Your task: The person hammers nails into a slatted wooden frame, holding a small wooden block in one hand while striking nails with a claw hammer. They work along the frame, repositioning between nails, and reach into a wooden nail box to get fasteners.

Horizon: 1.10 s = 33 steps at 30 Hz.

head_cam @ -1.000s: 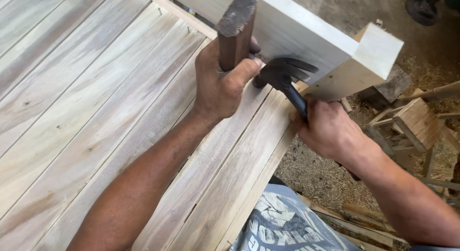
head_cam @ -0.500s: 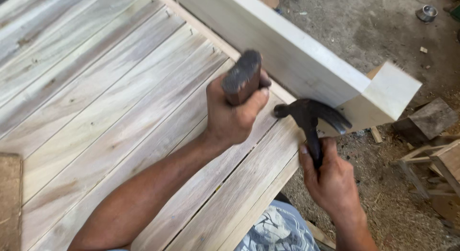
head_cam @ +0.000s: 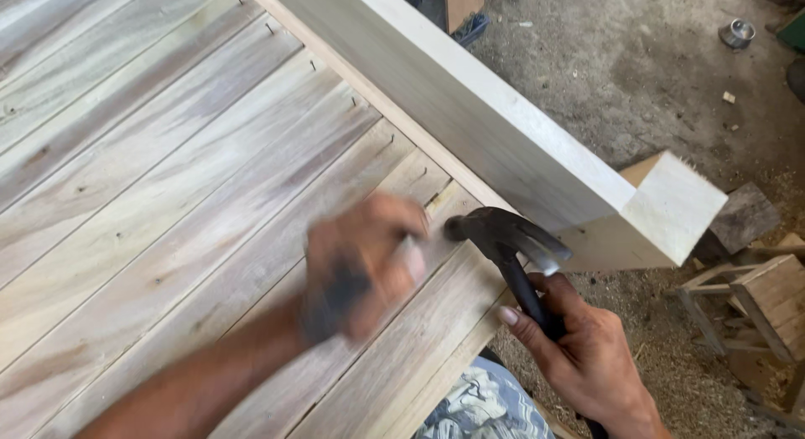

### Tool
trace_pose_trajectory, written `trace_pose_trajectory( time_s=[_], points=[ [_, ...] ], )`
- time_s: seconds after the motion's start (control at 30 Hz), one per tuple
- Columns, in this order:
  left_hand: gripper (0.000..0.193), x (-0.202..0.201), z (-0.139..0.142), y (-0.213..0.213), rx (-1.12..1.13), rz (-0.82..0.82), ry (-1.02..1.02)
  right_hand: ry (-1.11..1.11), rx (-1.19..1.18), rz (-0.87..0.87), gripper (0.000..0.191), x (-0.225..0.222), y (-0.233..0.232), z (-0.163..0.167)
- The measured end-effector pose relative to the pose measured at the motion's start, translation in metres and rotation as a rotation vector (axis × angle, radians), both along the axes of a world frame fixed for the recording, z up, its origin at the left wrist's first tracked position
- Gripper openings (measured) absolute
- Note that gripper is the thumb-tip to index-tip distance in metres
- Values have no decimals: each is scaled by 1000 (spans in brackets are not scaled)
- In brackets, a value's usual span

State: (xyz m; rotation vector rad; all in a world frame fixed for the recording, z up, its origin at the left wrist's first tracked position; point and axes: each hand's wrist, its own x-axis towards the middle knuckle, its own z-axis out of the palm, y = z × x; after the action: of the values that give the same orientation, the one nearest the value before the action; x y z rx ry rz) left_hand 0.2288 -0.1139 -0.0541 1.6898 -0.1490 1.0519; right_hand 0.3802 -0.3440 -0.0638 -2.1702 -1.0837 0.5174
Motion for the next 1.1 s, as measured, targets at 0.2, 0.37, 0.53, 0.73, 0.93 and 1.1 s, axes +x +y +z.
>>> trace_pose_trajectory(
  time_s=[0.2, 0.37, 0.53, 0.73, 0.93, 1.1],
  points=[
    [21, -25, -10, -13, 122, -39, 107, 48, 72, 17, 30, 11, 13, 15],
    [26, -29, -17, -2, 11, 27, 69, -230, 459, 201, 30, 23, 27, 40],
    [27, -32, -17, -1, 3, 37, 112, -268, 187, 192, 31, 14, 72, 54],
    [28, -27, -24, 7, -58, 25, 91, -255, -121, 225, 31, 8, 82, 85],
    [30, -23, -21, 1, -12, 9, 23, 358, 381, 219, 44, 50, 33, 108],
    [30, -34, -21, -4, 8, -38, 106, 230, 544, -15, 29, 3, 33, 95]
  ],
)
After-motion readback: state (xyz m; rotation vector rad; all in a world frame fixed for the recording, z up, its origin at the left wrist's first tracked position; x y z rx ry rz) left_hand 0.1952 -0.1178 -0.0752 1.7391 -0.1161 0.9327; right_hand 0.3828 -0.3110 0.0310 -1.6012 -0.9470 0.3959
